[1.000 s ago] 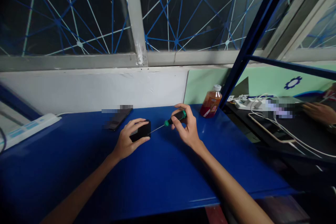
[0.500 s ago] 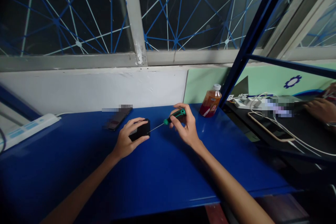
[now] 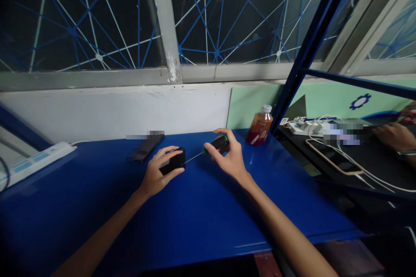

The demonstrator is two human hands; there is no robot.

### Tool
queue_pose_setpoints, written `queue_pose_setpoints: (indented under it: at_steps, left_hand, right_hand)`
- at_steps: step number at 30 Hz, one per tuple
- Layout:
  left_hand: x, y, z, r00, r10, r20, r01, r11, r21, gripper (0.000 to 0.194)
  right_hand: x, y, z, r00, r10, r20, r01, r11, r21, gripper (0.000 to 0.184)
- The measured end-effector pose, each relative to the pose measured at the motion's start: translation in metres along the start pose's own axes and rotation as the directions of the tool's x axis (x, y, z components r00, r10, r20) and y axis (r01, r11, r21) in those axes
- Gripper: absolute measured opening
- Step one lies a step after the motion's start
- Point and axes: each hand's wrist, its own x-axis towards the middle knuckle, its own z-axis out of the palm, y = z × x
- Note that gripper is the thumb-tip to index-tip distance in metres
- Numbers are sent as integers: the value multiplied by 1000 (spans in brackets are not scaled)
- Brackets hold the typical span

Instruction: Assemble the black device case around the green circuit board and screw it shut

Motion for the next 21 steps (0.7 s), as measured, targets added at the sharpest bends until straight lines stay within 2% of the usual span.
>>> queue_pose_setpoints:
  at_steps: [4,6,10,12,17,21]
  left_hand:
    - [0,1,0,1000,-1,-11,1,1000,3,39]
    - [0,0,0,1000,2,-13,-2,1000,5,39]
    - [-1,-2,1,1000,6,-10,-6,1000,11,41]
    - [-1,-2,1,1000,10,-7,-9,1000,11,41]
    - [0,2,0,1000,6,-15,-5,1000,5,39]
    - [0,1,-1,1000,5,-27,-5,1000,10,39]
  right_hand:
    - [2,0,0,996,3,93,-19,985,170,35]
    - [2,0,0,997,26,74,-38,986,165,36]
    - [1,-1,1,999,47,0,-47,997,53,38]
    - [1,-1,1,999,40,10,-40,998,51,39]
    - [3,-1,1,993,53,110,-75,974,212,38]
    - [3,-1,0,991,111,81,-122,982,144,40]
